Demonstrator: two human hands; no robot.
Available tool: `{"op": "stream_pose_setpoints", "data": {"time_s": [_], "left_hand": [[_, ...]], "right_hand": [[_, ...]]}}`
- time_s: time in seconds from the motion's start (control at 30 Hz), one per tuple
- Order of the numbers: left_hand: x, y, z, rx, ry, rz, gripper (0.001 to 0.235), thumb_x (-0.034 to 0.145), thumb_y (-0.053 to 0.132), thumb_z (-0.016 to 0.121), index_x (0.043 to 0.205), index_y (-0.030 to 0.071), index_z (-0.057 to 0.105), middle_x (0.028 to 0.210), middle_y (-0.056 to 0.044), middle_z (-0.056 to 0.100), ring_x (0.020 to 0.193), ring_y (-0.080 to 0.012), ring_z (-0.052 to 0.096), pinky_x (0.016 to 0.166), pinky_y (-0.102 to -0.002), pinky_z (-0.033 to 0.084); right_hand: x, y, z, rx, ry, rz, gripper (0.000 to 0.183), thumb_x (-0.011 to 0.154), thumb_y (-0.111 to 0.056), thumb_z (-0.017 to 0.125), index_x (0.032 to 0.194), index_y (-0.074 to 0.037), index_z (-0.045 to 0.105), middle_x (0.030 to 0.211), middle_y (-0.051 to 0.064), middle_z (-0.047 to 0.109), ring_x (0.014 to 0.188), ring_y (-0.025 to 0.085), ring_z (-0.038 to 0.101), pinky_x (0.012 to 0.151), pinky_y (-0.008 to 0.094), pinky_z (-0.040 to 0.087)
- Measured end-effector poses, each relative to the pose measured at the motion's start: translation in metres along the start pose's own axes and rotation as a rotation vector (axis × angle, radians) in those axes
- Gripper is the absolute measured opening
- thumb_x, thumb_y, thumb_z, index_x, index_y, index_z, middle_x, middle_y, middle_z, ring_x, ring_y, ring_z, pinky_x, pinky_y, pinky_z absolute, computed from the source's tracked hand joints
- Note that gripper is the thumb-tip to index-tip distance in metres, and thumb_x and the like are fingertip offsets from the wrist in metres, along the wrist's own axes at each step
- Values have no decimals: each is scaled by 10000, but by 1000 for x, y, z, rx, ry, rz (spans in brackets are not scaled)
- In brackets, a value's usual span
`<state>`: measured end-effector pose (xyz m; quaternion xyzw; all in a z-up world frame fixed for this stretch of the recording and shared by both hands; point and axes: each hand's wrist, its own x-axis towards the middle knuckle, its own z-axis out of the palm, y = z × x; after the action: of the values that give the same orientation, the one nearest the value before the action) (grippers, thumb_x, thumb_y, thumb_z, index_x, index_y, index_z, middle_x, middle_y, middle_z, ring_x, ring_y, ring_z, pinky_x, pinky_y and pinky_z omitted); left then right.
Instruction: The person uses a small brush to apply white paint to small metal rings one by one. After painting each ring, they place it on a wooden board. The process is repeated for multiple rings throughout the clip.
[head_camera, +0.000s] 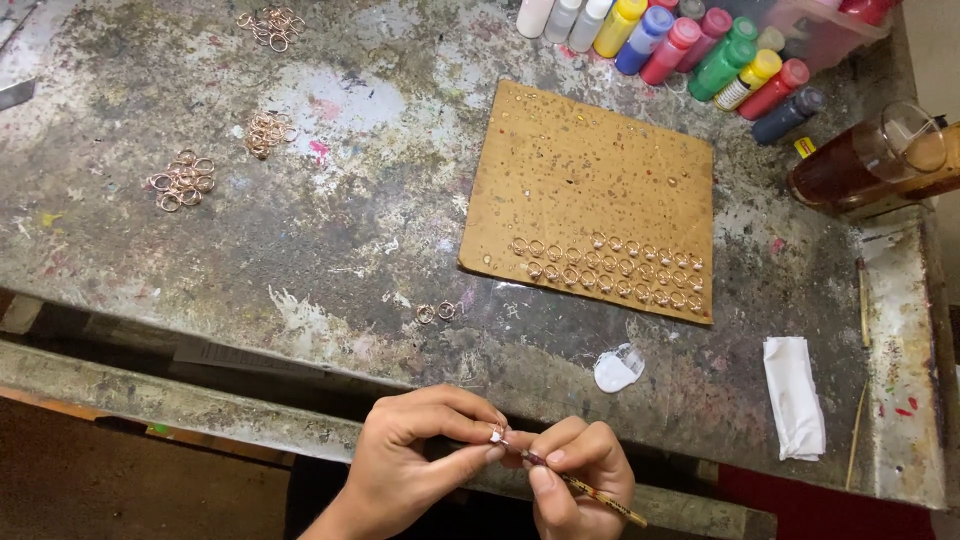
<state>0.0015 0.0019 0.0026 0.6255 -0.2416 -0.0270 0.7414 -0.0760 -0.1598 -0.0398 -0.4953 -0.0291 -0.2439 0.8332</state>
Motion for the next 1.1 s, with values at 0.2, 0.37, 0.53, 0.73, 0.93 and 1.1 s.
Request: {"op": "stream_pose_setpoints", "data": {"time_s": [0.2, 0.37, 0.53, 0.73, 0.93, 1.1], "left_hand": [[-1, -1, 0, -10, -2, -2, 36, 850, 73, 808, 860, 95, 780, 891, -92, 792, 816, -188, 794, 769, -275, 629], [-1, -1, 0, 0, -5, 9, 33, 853, 78, 806, 866, 96, 781, 891, -94, 790, 819, -192, 796, 769, -276, 633], [-1, -2, 1, -1, 8, 4, 40, 842, 79, 819, 860, 92, 785, 880, -92, 788, 806, -184, 793, 755, -266, 629], [-2, -1, 1, 51, 21, 11, 56, 838, 94, 825, 837, 114, 773, 848, -60, 774, 768, -166, 776, 724, -260, 611], [-2, -2, 2, 61, 29, 34, 67, 836, 90, 827, 831, 109, 763, 849, -72, 772, 768, -170, 777, 722, -261, 609], [-2, -2, 1, 55, 21, 30, 62, 839, 84, 823, 836, 106, 766, 853, -73, 772, 771, -173, 774, 726, -263, 607]], "right_hand": [[1, 1, -1, -22, 0, -11, 139, 826, 79, 652, 904, -17, 589, 812, 164, 614, 819, 383, 769, 700, 432, 687], [1, 2, 0, -35, 8, -13, 136, 822, 70, 656, 899, -17, 585, 795, 160, 604, 790, 380, 768, 685, 420, 690], [1, 0, 1, 28, 5, -18, 124, 834, 88, 632, 902, 1, 575, 803, 171, 592, 823, 418, 768, 715, 440, 682], [-1, -3, 2, -55, -42, -34, 142, 851, 97, 640, 920, -15, 587, 811, 165, 605, 863, 417, 781, 767, 461, 696], [-1, -3, 4, -104, -35, -43, 141, 859, 84, 655, 921, -23, 587, 823, 160, 628, 857, 383, 793, 769, 419, 696], [-2, -3, 2, -125, -25, -34, 148, 852, 91, 650, 914, -27, 586, 815, 155, 623, 860, 359, 791, 758, 424, 700]]}}
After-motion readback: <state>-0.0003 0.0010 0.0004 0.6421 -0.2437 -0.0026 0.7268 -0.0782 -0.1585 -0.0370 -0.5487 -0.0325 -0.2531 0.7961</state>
